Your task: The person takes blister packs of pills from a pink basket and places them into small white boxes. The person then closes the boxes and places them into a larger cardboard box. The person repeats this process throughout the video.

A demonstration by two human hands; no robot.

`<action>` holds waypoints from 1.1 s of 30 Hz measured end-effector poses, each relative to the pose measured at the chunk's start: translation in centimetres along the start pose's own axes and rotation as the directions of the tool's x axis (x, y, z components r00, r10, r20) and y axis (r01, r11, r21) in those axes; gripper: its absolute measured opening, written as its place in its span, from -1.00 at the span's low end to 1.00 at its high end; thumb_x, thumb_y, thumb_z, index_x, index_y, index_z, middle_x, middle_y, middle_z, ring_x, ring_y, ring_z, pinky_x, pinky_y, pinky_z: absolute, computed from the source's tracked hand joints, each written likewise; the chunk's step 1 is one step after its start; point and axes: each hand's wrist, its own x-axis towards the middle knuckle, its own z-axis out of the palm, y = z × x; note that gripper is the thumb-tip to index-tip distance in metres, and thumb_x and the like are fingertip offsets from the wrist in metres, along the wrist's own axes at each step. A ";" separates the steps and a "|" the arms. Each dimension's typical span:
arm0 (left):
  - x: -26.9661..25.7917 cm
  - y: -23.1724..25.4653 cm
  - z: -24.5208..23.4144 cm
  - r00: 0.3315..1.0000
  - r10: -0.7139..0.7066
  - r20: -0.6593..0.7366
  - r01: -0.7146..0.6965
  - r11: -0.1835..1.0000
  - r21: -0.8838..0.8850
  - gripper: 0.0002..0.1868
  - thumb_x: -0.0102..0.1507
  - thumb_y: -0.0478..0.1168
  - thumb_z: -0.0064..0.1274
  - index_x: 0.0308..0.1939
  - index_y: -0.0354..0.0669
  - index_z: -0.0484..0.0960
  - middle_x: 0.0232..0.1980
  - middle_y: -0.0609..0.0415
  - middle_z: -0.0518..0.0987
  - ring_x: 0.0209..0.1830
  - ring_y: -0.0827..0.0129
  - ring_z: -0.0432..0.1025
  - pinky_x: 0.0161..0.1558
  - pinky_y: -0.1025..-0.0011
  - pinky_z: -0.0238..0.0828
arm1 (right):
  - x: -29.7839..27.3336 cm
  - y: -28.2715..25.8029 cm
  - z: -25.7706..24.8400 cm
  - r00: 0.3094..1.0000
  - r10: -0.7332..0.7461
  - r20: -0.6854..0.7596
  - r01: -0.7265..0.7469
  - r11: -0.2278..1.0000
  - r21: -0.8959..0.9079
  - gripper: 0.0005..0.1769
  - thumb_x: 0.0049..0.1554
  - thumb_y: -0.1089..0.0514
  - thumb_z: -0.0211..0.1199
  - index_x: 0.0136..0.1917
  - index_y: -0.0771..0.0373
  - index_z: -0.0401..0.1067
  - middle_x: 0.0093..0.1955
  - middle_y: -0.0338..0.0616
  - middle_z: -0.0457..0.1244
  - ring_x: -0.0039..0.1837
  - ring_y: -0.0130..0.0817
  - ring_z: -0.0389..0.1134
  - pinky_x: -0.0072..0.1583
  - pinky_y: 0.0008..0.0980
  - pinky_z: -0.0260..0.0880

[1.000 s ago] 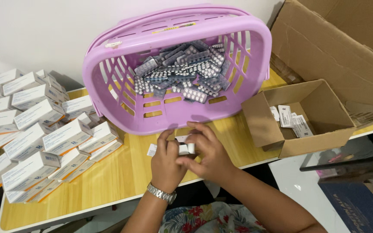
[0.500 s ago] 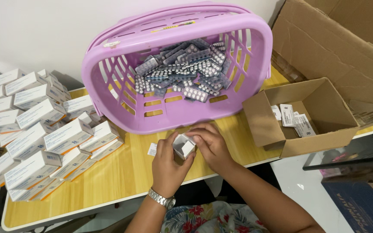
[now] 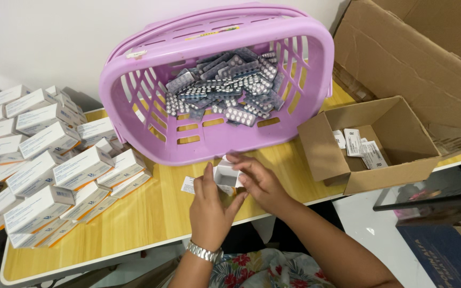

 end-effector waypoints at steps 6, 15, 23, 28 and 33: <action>-0.8 -0.9 0.7 1.000 0.004 -0.020 -0.006 0.994 -0.107 -0.11 0.17 -0.11 0.32 0.39 -0.48 0.18 0.13 -0.33 0.40 -0.11 -0.10 0.51 -0.26 0.15 0.55 | 0.0 -0.5 0.5 0.980 0.159 0.121 -0.137 0.976 -0.170 -0.51 0.38 0.20 -0.10 0.55 0.26 0.09 0.52 0.00 0.11 0.53 -0.23 0.17 0.47 -0.25 0.17; 0.8 -0.9 -0.2 0.996 -0.004 -0.086 -0.009 0.988 -0.152 0.04 0.00 0.08 0.47 0.31 -0.43 0.23 -0.08 -0.23 0.58 -0.26 0.05 0.59 -0.32 0.26 0.58 | 3.3 -0.9 -2.5 0.982 -0.016 0.190 0.048 0.985 -0.168 -0.48 0.38 0.07 -0.10 0.54 0.28 0.22 0.47 0.01 0.19 0.51 -0.21 0.19 0.48 -0.22 0.17; 3.3 -2.9 -5.8 0.993 0.051 -0.109 -0.094 0.892 -0.443 -0.21 0.19 -0.03 0.25 0.37 -0.33 0.29 -0.19 0.09 0.44 -0.34 0.43 0.39 -0.32 0.45 0.41 | 10.5 0.3 -4.9 0.869 0.068 -0.491 -0.187 0.962 -0.197 -0.60 0.34 0.05 0.22 0.36 0.30 0.41 0.23 0.11 0.34 0.15 -0.06 0.29 0.27 -0.07 0.37; 10.5 -5.7 -4.3 0.988 0.102 -0.113 -0.149 0.810 -0.567 -0.67 0.43 -0.23 0.15 0.23 -0.28 0.51 -0.14 0.19 0.42 -0.20 0.53 0.34 -0.16 0.50 0.38 | 12.9 0.4 -2.6 0.940 -0.070 -0.333 -0.282 0.389 -0.877 -0.13 -0.18 0.20 0.44 0.41 0.32 0.30 0.34 0.14 0.26 0.32 0.26 0.23 0.30 0.24 0.16; 16.4 -7.3 -0.8 0.966 -0.178 0.187 0.253 0.796 -0.550 -0.76 0.31 -0.29 0.13 0.04 -0.20 0.54 -0.35 0.22 0.43 -0.41 0.60 0.37 -0.46 0.59 0.48 | 14.0 0.7 -2.2 0.950 -0.029 -0.310 -0.284 0.324 -0.902 -0.47 0.01 0.24 0.33 0.28 0.24 0.46 0.14 0.02 0.38 0.21 0.11 0.31 0.22 0.04 0.28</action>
